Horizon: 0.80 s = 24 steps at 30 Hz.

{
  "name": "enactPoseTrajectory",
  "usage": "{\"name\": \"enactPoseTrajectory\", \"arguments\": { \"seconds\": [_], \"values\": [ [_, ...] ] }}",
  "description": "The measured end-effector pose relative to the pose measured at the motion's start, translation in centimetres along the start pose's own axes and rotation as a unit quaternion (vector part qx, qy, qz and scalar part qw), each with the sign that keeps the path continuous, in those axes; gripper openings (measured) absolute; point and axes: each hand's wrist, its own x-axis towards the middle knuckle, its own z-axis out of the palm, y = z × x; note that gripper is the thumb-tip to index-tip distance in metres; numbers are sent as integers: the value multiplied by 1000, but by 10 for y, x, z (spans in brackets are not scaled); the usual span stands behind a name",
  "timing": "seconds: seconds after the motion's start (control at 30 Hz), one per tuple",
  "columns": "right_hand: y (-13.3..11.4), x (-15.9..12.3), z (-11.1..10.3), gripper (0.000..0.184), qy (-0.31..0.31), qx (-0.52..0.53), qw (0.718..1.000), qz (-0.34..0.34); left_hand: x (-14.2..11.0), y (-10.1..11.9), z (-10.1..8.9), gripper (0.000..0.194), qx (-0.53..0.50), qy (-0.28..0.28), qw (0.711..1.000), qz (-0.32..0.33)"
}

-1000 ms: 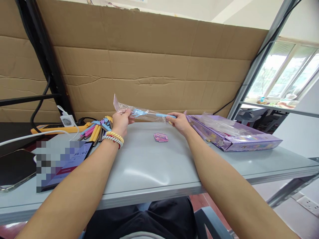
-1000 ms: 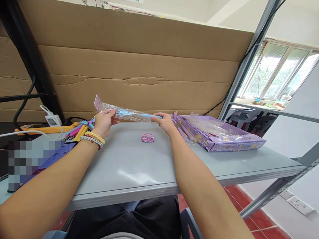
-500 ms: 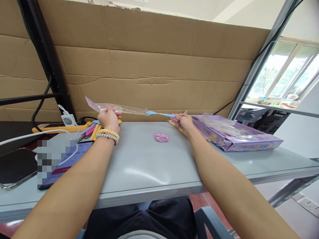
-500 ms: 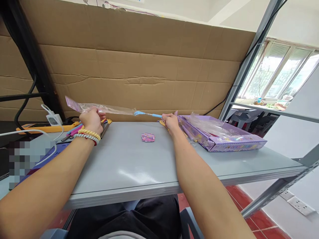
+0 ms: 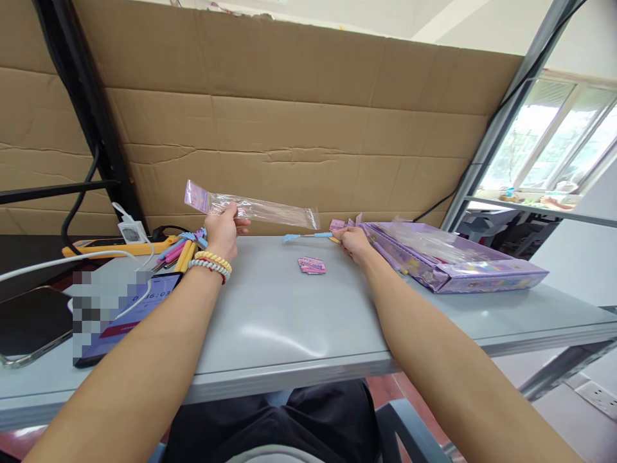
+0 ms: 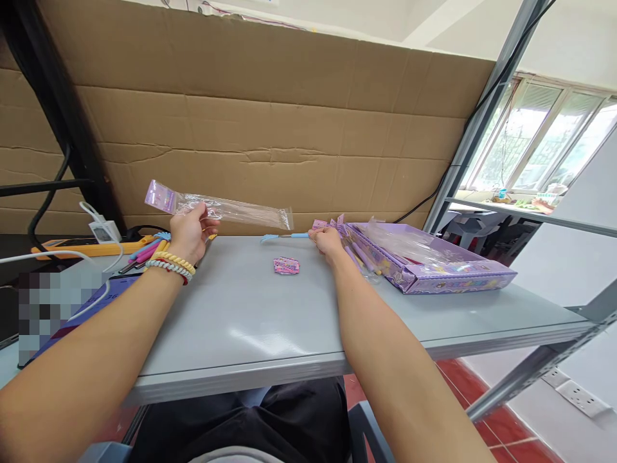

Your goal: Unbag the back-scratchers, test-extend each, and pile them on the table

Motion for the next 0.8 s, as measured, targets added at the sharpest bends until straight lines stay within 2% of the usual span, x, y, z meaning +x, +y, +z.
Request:
{"name": "enactPoseTrajectory", "arguments": {
  "seconds": [0.1,0.17,0.27,0.33,0.47,0.67,0.73,0.8],
  "values": [
    [-5,-6,3,29,-15,-58,997,53,-3,-1,2,9,8,-30,999,-18],
    [-7,-8,3,24,-37,-133,990,41,-3,-3,2,9,19,-39,999,-18],
    [-10,-10,3,18,-51,-277,959,14,-2,-7,3,10,32,-51,998,-19],
    [-9,-11,4,17,-63,-329,942,8,-2,-8,3,10,37,-63,997,-28],
    [-6,-13,10,18,-101,-392,914,-4,-5,-8,2,9,39,-80,995,-52],
    [-7,-14,14,14,-118,-449,885,-36,-8,-8,2,8,40,-114,990,-71],
    [-12,-13,14,10,-113,-445,886,-59,-9,-8,2,8,35,-125,989,-76],
    [-19,-14,15,21,-91,-400,908,-88,-9,-8,2,9,27,-140,986,-83]
  ]
}}
